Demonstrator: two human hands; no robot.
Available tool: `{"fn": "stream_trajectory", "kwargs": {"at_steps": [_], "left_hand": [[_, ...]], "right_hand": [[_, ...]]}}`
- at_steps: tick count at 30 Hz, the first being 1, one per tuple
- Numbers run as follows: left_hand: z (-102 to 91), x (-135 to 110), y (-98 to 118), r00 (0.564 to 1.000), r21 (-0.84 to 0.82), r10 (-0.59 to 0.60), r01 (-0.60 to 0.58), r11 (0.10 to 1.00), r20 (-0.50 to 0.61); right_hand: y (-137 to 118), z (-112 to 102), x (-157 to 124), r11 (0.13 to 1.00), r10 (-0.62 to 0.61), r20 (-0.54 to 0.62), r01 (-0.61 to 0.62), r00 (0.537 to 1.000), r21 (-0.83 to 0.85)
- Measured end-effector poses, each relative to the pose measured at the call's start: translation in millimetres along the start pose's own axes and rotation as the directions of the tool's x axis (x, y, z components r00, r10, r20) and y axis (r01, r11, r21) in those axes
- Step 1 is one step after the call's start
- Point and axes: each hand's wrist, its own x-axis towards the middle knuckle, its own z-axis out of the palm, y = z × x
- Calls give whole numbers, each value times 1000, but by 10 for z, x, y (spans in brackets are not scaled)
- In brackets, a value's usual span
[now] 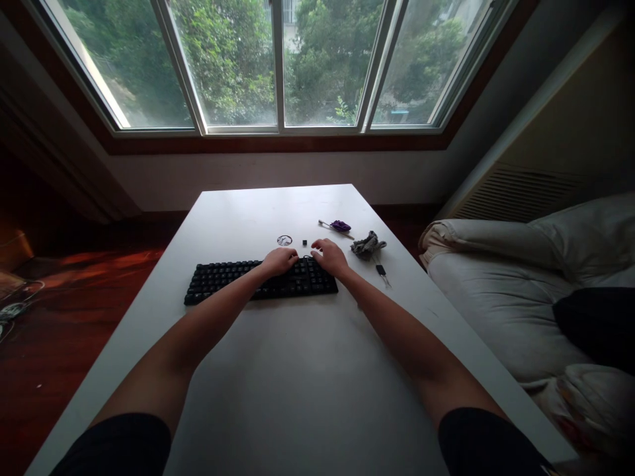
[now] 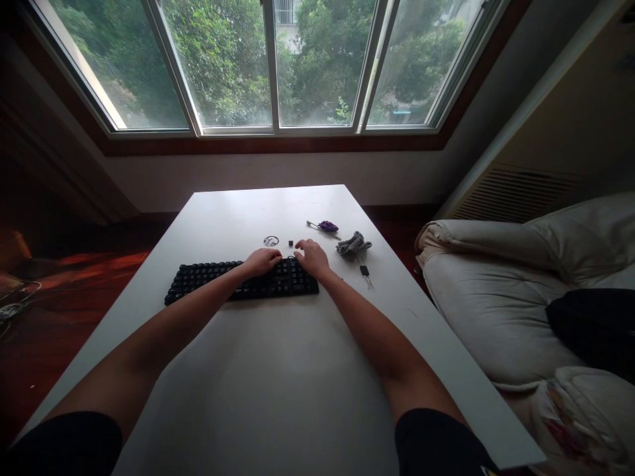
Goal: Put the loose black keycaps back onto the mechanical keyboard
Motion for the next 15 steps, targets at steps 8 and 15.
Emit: {"fn": "stream_trajectory", "kwargs": {"at_steps": [8,15], "left_hand": [[2,-248,1,996,37,-23,26,999,-89],[52,-428,27,987,66,-1,12,998,-161]], "right_hand": [[-100,183,563,960,11,165,35,986,-277],[-147,91,619,959,-41,231,103,972,-263]]}}
